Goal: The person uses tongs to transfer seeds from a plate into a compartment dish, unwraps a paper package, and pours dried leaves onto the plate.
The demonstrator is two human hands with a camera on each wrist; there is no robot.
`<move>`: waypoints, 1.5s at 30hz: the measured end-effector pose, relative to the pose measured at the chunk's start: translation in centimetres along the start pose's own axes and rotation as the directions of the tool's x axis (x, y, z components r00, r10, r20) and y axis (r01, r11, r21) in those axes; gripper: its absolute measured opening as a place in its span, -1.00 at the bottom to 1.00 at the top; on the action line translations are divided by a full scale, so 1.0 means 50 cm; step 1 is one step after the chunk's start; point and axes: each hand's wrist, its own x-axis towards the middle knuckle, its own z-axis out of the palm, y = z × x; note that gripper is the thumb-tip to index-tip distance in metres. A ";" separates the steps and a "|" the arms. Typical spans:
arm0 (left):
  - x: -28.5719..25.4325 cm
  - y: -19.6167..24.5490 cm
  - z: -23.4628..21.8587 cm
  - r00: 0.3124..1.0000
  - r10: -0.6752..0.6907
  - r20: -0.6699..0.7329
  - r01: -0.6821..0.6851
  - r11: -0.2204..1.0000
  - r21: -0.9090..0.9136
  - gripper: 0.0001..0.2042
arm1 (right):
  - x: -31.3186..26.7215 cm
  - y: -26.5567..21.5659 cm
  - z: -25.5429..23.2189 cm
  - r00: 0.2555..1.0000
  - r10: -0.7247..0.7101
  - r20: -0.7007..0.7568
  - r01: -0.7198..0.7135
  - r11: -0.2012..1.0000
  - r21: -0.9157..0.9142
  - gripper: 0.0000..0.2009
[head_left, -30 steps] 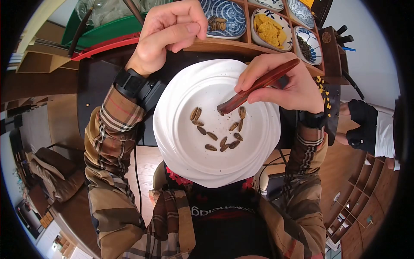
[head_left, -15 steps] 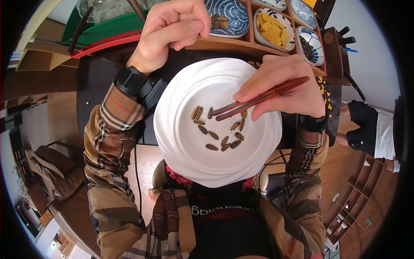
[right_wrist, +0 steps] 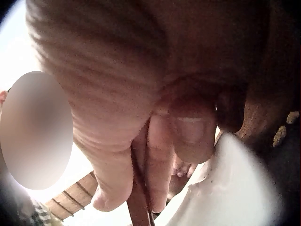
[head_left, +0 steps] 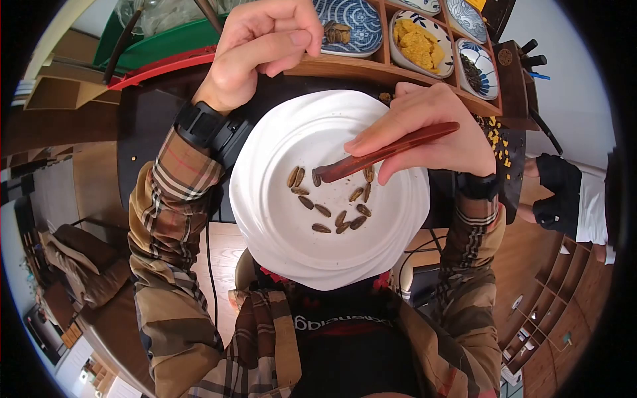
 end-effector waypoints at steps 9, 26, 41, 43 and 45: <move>0.001 0.001 0.001 1.000 -0.004 0.001 0.004 1.000 -0.005 -0.84 | -0.019 0.003 -0.001 0.995 0.017 -0.098 0.005 0.976 0.217 -0.72; 0.003 -0.001 -0.006 0.999 -0.025 0.035 0.023 0.998 0.058 -0.87 | -0.025 0.016 -0.006 0.961 -0.075 -0.268 0.066 0.997 -0.043 -0.94; -0.010 0.004 -0.005 0.999 -0.011 0.053 0.008 0.998 0.056 -0.86 | -0.038 0.026 -0.016 0.907 -0.149 -0.394 0.110 0.987 -0.120 -0.93; -0.010 0.004 -0.005 0.999 -0.004 0.052 0.002 0.999 0.048 -0.86 | -0.048 0.018 -0.007 0.896 -0.061 -0.440 0.039 0.997 -0.059 -0.93; -0.011 0.005 -0.005 0.999 -0.006 0.052 0.003 0.999 0.048 -0.86 | -0.054 0.011 -0.002 0.877 0.026 -0.479 -0.027 1.000 0.003 -0.92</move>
